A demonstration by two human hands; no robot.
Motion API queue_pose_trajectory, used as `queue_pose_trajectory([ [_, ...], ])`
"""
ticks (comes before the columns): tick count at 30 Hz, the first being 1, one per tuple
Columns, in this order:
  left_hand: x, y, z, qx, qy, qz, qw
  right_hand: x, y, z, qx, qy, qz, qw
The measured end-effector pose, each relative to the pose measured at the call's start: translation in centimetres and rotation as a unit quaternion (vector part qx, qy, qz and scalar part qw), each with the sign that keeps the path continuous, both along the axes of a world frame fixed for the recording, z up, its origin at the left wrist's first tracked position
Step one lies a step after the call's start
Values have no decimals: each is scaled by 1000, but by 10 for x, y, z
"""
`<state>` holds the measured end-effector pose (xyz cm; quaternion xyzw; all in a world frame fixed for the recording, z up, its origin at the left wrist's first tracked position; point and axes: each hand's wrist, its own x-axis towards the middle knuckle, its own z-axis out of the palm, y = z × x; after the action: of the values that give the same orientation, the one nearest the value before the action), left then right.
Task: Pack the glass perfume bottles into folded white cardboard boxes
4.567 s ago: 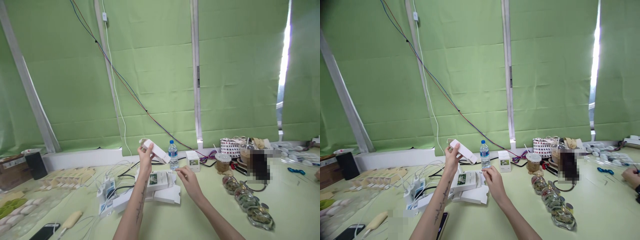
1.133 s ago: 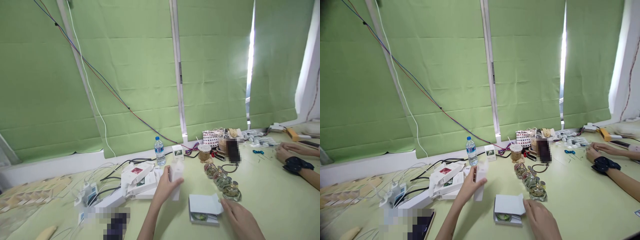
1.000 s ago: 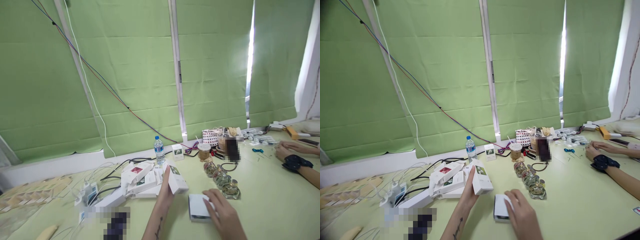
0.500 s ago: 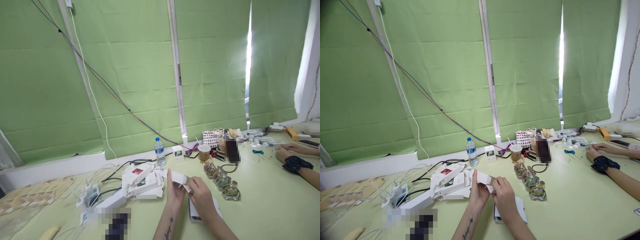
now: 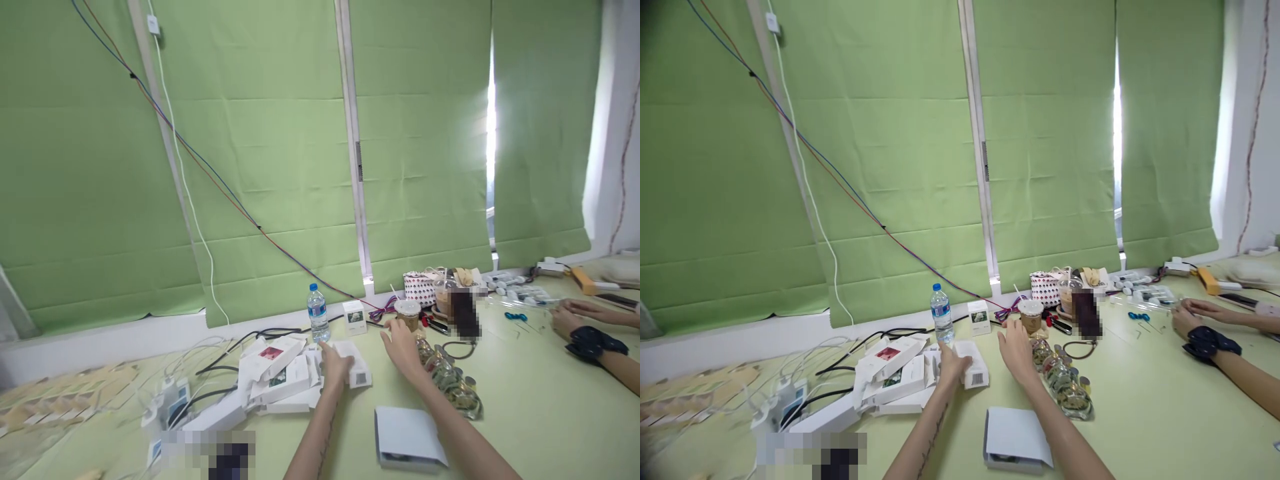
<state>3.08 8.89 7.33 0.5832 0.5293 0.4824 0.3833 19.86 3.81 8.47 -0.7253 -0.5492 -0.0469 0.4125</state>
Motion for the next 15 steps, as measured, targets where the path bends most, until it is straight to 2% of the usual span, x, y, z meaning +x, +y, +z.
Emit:
queue_pose_trajectory([
  [3,2,-4,0,38,59,10,997,1,48,11,-38,-73,14,996],
  [8,12,-5,4,92,116,-54,987,-17,120,19,-87,-206,88,971],
  [11,13,6,3,92,131,-73,984,-22,142,17,-100,-266,120,951],
  [15,10,29,-1,66,133,-68,987,-18,153,15,-113,-309,153,932],
])
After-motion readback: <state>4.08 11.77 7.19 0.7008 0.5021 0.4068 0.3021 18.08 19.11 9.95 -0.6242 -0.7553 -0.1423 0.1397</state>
